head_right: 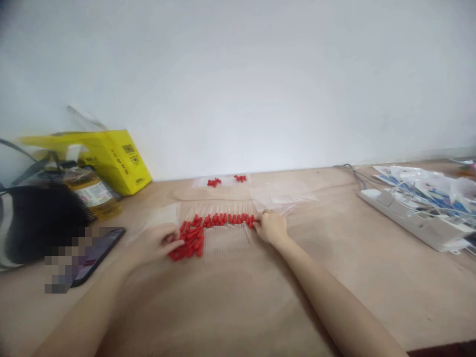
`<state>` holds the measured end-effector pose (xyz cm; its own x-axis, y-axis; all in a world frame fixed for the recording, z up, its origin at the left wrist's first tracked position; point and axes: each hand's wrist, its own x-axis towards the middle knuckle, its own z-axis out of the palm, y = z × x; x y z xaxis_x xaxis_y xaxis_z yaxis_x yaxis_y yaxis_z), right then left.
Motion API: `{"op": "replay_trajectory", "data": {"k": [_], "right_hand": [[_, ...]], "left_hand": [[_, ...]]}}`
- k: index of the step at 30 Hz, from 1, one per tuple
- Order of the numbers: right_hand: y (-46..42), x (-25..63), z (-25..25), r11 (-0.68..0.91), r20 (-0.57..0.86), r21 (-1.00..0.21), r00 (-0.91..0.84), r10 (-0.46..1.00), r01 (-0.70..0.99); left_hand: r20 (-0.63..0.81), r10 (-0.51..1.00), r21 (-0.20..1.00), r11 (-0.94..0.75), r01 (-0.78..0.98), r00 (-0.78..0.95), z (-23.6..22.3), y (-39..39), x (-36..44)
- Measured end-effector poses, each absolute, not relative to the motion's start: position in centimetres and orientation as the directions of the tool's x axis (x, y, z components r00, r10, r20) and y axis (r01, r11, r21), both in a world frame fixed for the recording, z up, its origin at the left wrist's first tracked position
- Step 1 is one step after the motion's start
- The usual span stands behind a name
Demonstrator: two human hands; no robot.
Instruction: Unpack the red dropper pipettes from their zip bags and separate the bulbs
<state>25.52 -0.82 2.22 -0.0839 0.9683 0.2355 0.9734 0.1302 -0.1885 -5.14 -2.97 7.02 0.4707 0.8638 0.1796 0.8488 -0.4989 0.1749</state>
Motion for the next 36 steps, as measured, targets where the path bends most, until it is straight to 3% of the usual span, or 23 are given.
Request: {"op": "replay_trajectory", "data": {"k": [5, 9, 12, 15, 18, 21, 24, 28, 31, 36], "right_hand": [[-0.6, 25.5, 1.7, 0.096, 0.272, -0.202, -0.039, 0.962, 0.975], [-0.6, 25.6, 1.6, 0.047, 0.299, -0.335, 0.059, 0.953, 0.941], [-1.3, 24.8, 1.8, 0.086, 0.285, -0.511, 0.074, 0.956, 0.855], [-2.9, 22.9, 1.9, 0.241, 0.330, -0.648, -0.019, 0.944, 0.722], [-4.6, 20.7, 1.7, 0.452, 0.472, -0.610, -0.161, 0.867, 0.651], [-5.6, 19.3, 1.2, 0.537, 0.537, -0.531, -0.229, 0.812, 0.656], [-5.7, 19.3, 0.7, 0.569, 0.595, -0.427, -0.256, 0.762, 0.703], [-5.1, 20.3, 0.5, 0.542, 0.757, -0.260, -0.180, 0.628, 0.799], [-4.6, 20.9, 0.5, 0.525, 0.828, -0.113, -0.212, 0.520, 0.844], [-4.0, 21.2, 0.3, 0.608, 0.785, 0.058, -0.412, 0.462, 0.792]], "left_hand": [[0.374, 0.726, 0.125, -0.655, 0.745, 0.577, 5.3, -3.9, -1.9], [0.469, 0.675, 0.178, -0.704, 0.687, 0.569, 4.1, -4.4, 0.0], [0.497, 0.729, 0.366, -0.668, 0.648, 0.471, 3.7, -4.5, 1.2], [0.399, 0.853, 0.648, -0.521, 0.555, 0.335, 3.4, -4.4, 2.7], [0.201, 0.940, 0.869, -0.301, 0.393, 0.276, 2.9, -4.4, 4.0], [0.129, 0.960, 0.930, -0.205, 0.307, 0.250, 2.3, -4.5, 4.7], [0.252, 0.942, 0.838, -0.326, 0.437, 0.221, 2.2, -4.5, 4.6], [0.507, 0.801, 0.362, -0.532, 0.765, 0.317, 2.9, -4.4, 3.6], [0.597, 0.670, 0.079, -0.596, 0.799, 0.441, 3.1, -4.3, 3.1], [0.659, 0.537, -0.091, -0.637, 0.765, 0.526, 3.1, -4.6, 3.4]]}}
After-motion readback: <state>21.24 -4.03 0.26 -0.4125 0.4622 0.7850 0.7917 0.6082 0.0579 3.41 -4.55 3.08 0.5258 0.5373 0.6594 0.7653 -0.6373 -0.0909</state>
